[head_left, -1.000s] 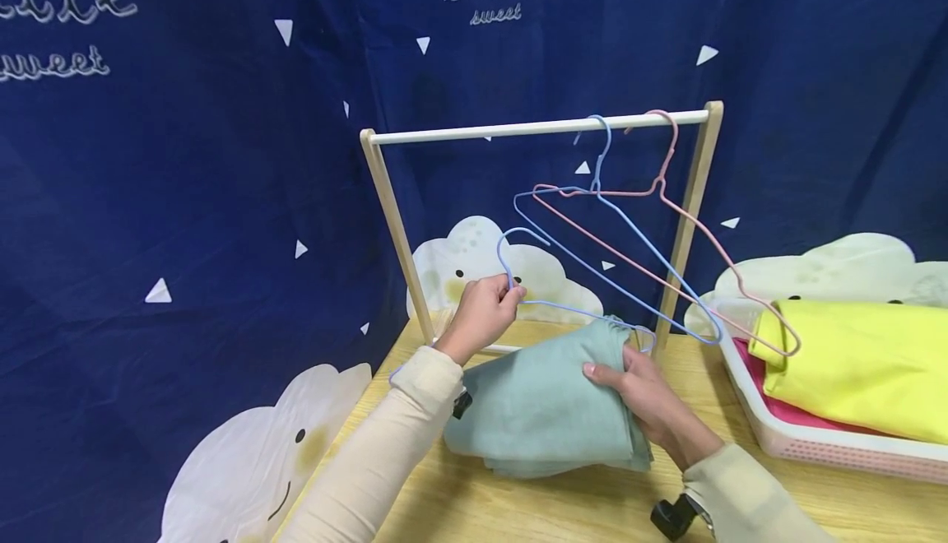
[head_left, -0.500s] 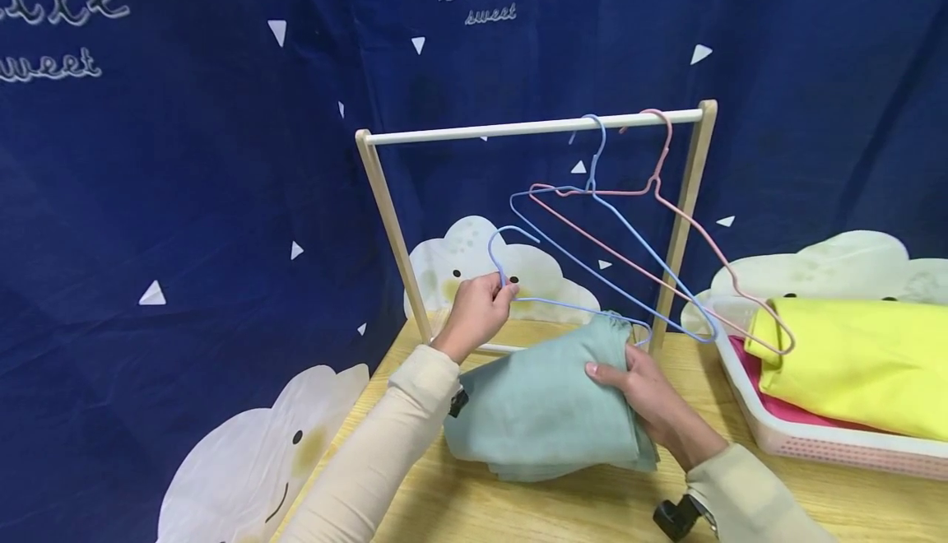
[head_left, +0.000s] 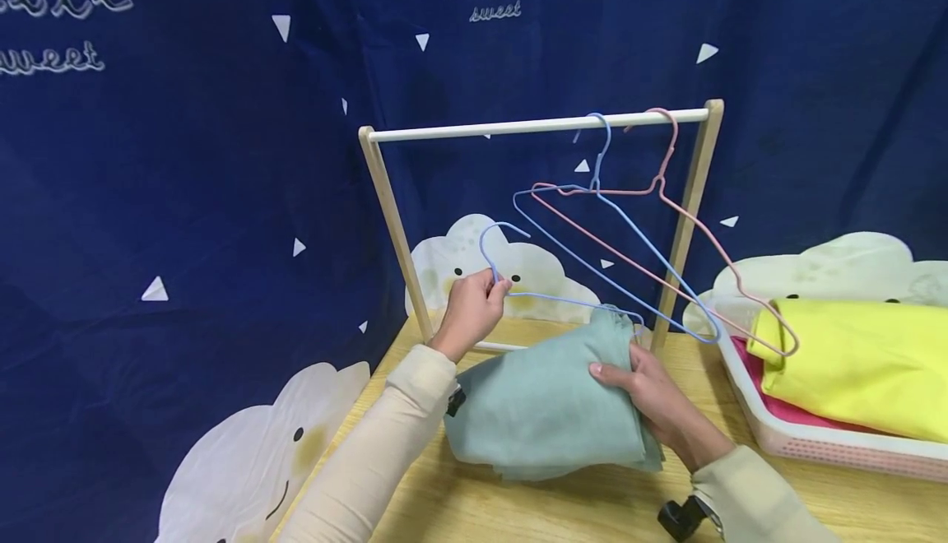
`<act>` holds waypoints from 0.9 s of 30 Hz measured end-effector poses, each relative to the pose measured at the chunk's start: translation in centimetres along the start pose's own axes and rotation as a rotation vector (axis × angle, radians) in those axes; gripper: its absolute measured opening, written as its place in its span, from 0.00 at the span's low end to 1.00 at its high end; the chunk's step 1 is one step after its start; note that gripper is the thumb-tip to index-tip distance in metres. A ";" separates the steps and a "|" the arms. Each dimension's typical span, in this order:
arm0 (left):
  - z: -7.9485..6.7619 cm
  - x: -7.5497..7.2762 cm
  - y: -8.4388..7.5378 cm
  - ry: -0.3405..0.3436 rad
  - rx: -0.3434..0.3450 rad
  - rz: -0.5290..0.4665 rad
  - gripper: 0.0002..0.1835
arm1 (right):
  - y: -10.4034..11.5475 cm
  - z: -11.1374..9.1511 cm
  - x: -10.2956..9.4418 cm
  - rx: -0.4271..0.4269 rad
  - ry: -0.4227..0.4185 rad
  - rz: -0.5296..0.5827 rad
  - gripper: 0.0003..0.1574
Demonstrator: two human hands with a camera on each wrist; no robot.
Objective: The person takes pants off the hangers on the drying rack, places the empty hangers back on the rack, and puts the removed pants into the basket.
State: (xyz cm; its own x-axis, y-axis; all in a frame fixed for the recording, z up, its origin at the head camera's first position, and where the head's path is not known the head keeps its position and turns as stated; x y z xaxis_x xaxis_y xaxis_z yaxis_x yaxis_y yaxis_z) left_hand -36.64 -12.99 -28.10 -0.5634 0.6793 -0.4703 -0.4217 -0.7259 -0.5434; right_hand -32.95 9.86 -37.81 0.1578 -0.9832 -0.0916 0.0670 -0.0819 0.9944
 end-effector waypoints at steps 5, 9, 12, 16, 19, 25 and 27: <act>-0.1 -0.4 0.8 -0.045 -0.044 0.013 0.20 | -0.1 -0.1 0.0 0.004 0.017 -0.027 0.30; -0.1 -0.6 1.0 -0.085 -0.040 0.017 0.21 | -0.1 -0.2 0.0 -0.009 0.037 -0.025 0.29; 0.0 -0.7 1.0 -0.107 -0.028 0.010 0.21 | -0.1 -0.2 -0.1 -0.016 0.039 -0.028 0.28; 0.0 -0.8 0.9 -0.122 -0.020 0.009 0.20 | -0.1 -0.1 -0.2 -0.018 0.022 -0.048 0.29; 0.1 -0.8 0.8 -0.124 -0.001 0.016 0.19 | 0.0 0.0 -0.3 -0.022 0.015 -0.063 0.30; 0.0 -0.7 1.0 -0.107 0.019 0.034 0.17 | -0.1 -0.1 -0.4 -0.018 0.026 -0.056 0.30; -0.2 -0.7 1.1 -0.101 0.018 0.037 0.15 | -0.2 -0.1 -0.6 -0.011 0.021 -0.056 0.30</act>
Point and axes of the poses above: each hand's wrist, its own z-axis towards the middle knuckle, its own x-axis out of the palm, y = z × x, the point moved 7 cm from there along z, towards the middle knuckle, and after that the axes turned 13 degrees about -y, right-handed, at the moved point
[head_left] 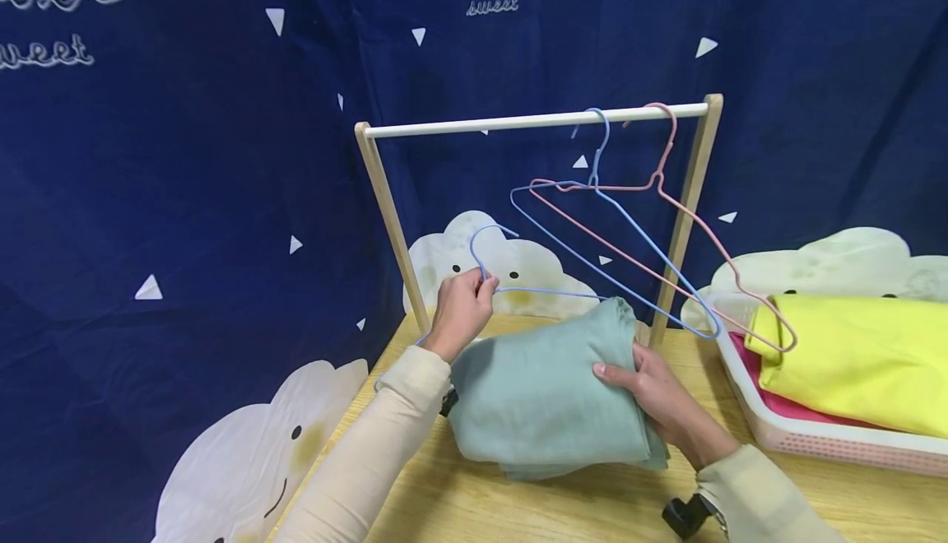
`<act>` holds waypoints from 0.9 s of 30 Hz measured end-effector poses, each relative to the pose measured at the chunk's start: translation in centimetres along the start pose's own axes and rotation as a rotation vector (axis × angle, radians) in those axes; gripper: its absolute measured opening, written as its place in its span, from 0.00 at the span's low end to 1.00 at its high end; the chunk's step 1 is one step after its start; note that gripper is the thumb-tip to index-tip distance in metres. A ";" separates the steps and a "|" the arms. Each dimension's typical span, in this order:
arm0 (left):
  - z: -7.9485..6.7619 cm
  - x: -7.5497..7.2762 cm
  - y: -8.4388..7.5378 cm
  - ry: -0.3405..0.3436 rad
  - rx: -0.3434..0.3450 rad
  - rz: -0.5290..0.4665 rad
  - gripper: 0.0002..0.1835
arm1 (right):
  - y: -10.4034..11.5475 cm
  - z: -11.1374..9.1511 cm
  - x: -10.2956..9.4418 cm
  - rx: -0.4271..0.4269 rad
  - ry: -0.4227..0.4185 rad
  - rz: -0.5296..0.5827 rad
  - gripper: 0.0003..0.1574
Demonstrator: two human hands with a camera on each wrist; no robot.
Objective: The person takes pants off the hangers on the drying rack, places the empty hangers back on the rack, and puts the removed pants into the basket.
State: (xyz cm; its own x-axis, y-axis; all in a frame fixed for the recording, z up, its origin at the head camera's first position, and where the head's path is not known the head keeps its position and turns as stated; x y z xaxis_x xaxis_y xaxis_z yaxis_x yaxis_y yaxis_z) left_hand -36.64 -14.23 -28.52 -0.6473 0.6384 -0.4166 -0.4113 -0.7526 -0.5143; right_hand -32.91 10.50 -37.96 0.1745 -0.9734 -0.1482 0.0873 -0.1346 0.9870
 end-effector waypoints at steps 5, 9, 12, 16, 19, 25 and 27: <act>0.0 -0.1 0.1 0.010 0.001 0.002 0.12 | -0.1 0.0 -0.4 -0.002 -0.014 0.009 0.29; 0.2 -0.3 0.4 0.021 -0.025 -0.003 0.12 | 0.0 0.0 -0.6 -0.012 -0.012 0.032 0.27; 0.1 -0.7 0.8 0.023 -0.038 -0.007 0.13 | -0.1 -0.1 -0.6 -0.008 -0.022 0.029 0.28; -0.1 -0.9 1.4 0.012 -0.041 0.007 0.15 | -0.2 -0.1 -0.6 0.002 -0.035 0.011 0.29; -0.1 -1.1 1.6 0.004 -0.046 0.015 0.15 | -0.1 -0.1 -0.6 -0.006 -0.031 0.014 0.29; 0.1 -1.2 1.5 -0.010 -0.032 0.019 0.13 | 0.1 -0.3 -0.5 -0.046 -0.003 0.049 0.22; 0.1 -1.3 1.5 -0.008 -0.026 0.018 0.13 | 0.1 -0.4 -0.5 -0.053 0.004 0.059 0.21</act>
Point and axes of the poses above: each hand's wrist, its own z-axis towards the middle knuckle, its own x-axis out of the palm, y = z × x, the point moved 7 cm from there along z, towards the middle knuckle, and after that the axes turned 13 degrees about -y, right-handed, at the moved point
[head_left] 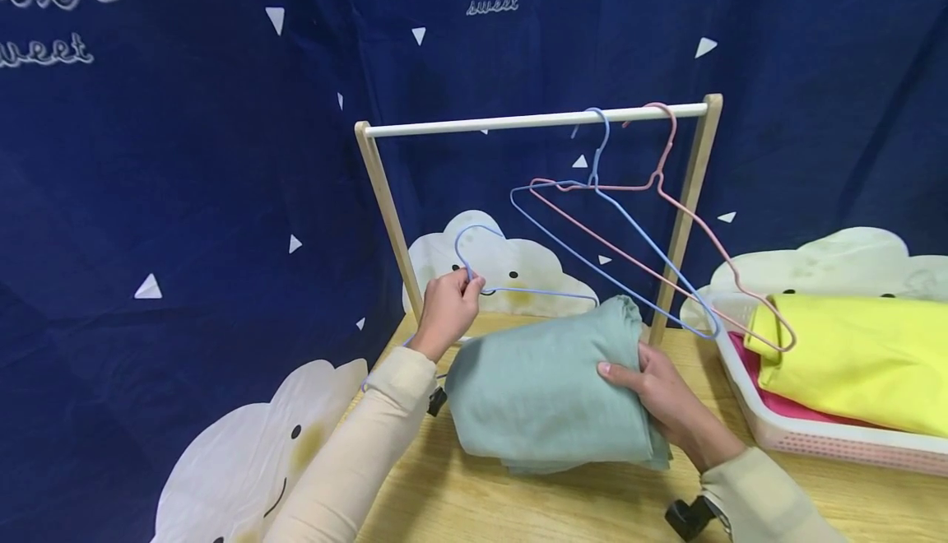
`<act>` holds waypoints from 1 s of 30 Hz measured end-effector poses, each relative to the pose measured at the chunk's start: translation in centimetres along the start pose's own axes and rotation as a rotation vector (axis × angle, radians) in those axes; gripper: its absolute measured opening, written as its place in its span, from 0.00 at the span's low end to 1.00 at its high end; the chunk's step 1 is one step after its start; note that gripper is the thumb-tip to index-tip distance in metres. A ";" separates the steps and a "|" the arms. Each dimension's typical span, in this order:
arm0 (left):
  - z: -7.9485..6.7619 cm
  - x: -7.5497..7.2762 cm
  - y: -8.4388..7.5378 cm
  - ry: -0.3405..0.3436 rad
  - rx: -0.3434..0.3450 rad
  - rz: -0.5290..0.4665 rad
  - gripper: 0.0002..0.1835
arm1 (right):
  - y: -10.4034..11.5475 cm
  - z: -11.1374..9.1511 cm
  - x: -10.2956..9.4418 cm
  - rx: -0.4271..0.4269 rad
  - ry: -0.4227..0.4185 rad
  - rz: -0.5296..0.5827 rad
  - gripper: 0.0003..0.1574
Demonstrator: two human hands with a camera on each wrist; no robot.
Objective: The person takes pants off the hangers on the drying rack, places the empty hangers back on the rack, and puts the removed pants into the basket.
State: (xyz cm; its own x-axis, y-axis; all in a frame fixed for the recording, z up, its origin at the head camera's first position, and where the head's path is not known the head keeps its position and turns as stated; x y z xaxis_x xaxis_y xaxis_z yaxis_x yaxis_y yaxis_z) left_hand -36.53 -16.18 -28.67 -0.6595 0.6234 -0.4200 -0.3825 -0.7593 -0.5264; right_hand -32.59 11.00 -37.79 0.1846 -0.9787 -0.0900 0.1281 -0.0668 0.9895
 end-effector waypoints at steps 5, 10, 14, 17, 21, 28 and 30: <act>0.1 -0.1 0.1 0.000 0.003 0.001 0.14 | 0.0 -0.1 -0.1 -0.003 0.007 -0.002 0.25; 0.2 -0.3 0.0 -0.001 0.009 0.001 0.16 | -0.1 -0.2 -0.2 -0.002 0.006 -0.017 0.27; 0.3 -0.3 -0.1 -0.010 0.017 -0.004 0.16 | -0.2 -0.1 -0.5 0.014 -0.017 -0.010 0.25; 0.3 -0.2 -0.1 -0.008 0.014 -0.006 0.17 | -0.3 -0.1 -0.8 0.020 -0.037 -0.008 0.23; 0.2 -0.1 0.0 0.005 0.010 -0.004 0.17 | -0.4 -0.1 -1.1 0.021 -0.065 -0.006 0.23; 0.0 -0.2 0.9 -0.008 -0.005 0.028 0.14 | -0.4 -0.2 -1.4 0.022 -0.067 0.004 0.22; -0.1 -0.2 0.9 -0.010 0.004 0.037 0.13 | -0.4 -0.2 -1.5 0.025 -0.066 0.005 0.21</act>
Point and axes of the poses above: each hand's wrist, its own z-axis towards the middle knuckle, its own x-axis out of the palm, y = z × x, the point moved 7 cm from there along z, towards the middle knuckle, and after that the axes turned 13 degrees about -y, right-handed, at the moved point
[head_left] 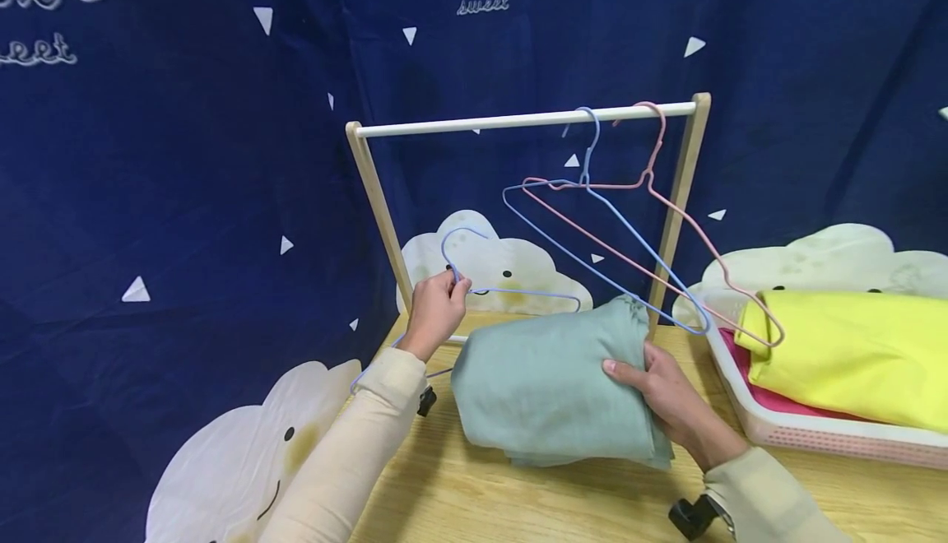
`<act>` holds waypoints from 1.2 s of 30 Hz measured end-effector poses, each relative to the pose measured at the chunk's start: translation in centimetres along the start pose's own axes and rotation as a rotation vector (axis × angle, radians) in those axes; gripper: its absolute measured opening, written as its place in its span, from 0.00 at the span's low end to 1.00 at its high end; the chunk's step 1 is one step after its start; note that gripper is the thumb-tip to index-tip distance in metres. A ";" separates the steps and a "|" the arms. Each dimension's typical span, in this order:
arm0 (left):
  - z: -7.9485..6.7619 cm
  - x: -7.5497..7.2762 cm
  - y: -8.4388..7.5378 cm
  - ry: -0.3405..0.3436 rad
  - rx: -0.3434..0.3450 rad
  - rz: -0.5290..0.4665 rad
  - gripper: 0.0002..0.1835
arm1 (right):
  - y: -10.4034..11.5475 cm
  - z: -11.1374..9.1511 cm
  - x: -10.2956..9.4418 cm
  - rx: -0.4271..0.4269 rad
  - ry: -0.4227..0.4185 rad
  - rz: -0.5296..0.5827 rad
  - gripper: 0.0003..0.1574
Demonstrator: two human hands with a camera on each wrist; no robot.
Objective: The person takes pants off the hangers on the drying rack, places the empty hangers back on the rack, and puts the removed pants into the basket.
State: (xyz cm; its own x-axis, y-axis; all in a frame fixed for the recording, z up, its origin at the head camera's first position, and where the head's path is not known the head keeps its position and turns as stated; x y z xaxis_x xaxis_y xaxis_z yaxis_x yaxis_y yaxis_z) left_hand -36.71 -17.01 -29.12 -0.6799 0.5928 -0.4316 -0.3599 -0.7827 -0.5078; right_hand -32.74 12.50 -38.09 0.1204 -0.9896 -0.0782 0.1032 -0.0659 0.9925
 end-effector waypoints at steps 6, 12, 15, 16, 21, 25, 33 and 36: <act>0.0 0.0 0.3 -0.007 0.011 0.021 0.11 | 0.2 0.0 0.2 -0.006 0.006 0.006 0.20; 0.0 -0.2 1.2 -0.019 -0.035 0.075 0.12 | 0.6 0.0 0.1 -0.027 0.001 0.045 0.16; 0.0 -0.4 1.6 -0.032 -0.055 0.082 0.12 | 0.6 0.1 0.0 -0.024 -0.008 0.046 0.14; -0.1 -0.5 1.7 -0.035 -0.057 0.079 0.13 | 0.5 0.1 0.0 -0.023 -0.013 0.040 0.13; -0.2 -0.4 1.7 -0.037 -0.058 0.049 0.11 | 0.3 0.2 -0.3 -0.018 -0.029 0.001 0.14; -0.3 -0.3 1.6 -0.033 -0.062 0.025 0.11 | 0.1 0.2 -0.5 0.001 -0.029 0.012 0.11; -0.6 0.0 1.7 0.000 -0.091 0.003 0.13 | 0.1 0.1 -1.7 0.017 -0.059 0.018 0.09; -0.7 0.0 1.7 -0.002 -0.102 -0.006 0.14 | 0.0 0.0 -2.2 0.016 -0.062 -0.008 0.10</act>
State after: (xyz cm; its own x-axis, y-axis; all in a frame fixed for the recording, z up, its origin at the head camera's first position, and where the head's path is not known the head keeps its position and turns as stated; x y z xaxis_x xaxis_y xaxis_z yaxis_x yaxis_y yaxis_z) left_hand -36.89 -18.19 -30.49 -0.6795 0.5966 -0.4270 -0.2968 -0.7557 -0.5838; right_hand -32.96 14.64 -37.90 0.0586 -0.9950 -0.0805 0.0880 -0.0752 0.9933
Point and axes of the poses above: each hand's wrist, its own z-axis towards the middle knuckle, its own x-axis out of the palm, y = z × x, the point moved 7 cm from there along z, towards the middle knuckle, and after that the axes turned 13 degrees about -y, right-handed, at the moved point
